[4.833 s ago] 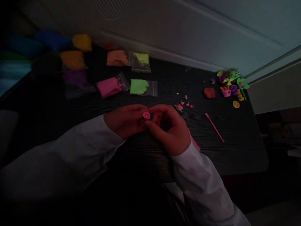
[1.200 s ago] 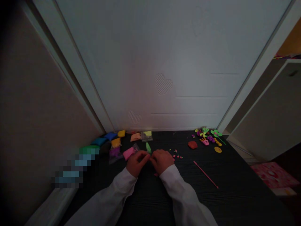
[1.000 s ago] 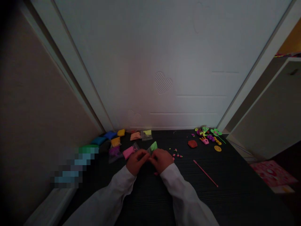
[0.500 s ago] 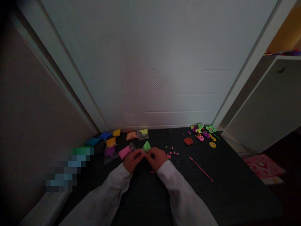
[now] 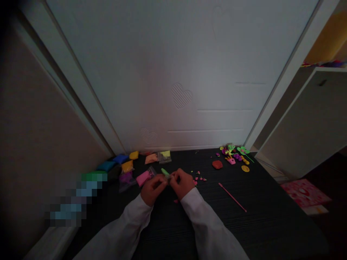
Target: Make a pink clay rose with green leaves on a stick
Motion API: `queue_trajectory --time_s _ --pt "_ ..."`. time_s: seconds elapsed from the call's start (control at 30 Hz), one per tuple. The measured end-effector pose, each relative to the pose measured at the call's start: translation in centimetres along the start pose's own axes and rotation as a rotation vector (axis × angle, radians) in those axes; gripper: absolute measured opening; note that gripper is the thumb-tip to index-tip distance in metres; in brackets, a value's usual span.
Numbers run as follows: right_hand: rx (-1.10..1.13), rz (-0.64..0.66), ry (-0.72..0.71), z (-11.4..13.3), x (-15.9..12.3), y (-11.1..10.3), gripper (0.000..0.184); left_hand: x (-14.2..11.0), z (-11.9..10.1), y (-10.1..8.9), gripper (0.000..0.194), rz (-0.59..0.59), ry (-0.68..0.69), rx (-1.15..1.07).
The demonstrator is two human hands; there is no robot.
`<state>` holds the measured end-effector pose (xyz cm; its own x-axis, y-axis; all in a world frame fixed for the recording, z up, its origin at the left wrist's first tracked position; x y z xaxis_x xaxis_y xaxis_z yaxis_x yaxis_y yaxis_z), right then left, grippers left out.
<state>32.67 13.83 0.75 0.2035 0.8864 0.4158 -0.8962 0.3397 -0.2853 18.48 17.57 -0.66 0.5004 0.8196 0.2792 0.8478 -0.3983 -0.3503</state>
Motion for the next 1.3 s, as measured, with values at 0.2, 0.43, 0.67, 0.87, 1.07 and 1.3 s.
queue_trajectory --time_s 0.2,0.43,0.67,0.87,1.07,1.3 --pt "0.205 -0.016 0.099 -0.2 1.0 -0.8 0.011 0.7 0.1 -0.4 0.038 -0.304 -0.155 -0.353" --pt "0.213 0.129 0.129 0.2 0.7 -0.9 0.018 1.1 1.1 0.2 0.028 -0.036 -0.508 -0.913" --pt "0.119 0.191 0.088 -0.2 0.9 -1.2 0.013 1.0 1.6 0.2 0.026 -0.009 -0.512 -0.949" --pt "0.056 0.233 0.099 -0.4 0.7 -1.0 0.013 0.9 1.3 0.5 0.035 -0.013 -0.504 -0.811" --pt "0.019 0.226 0.129 -0.8 0.6 -0.8 0.016 0.8 1.3 0.8 0.038 0.031 -0.482 -0.795" --pt "-0.012 0.288 0.088 -1.1 0.8 -1.1 0.017 0.9 1.5 0.8 0.036 -0.066 -0.467 -0.672"
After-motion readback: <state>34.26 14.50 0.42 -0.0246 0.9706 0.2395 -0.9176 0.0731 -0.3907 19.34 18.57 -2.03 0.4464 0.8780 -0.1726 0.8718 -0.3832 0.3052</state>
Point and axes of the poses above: each hand's wrist, its own x-axis towards the middle knuckle, its own y-axis out of the palm, z = x × y, the point moved 1 cm from there along x, towards the middle knuckle, and after that the axes turned 3 degrees about -y, right-handed, at the moved point
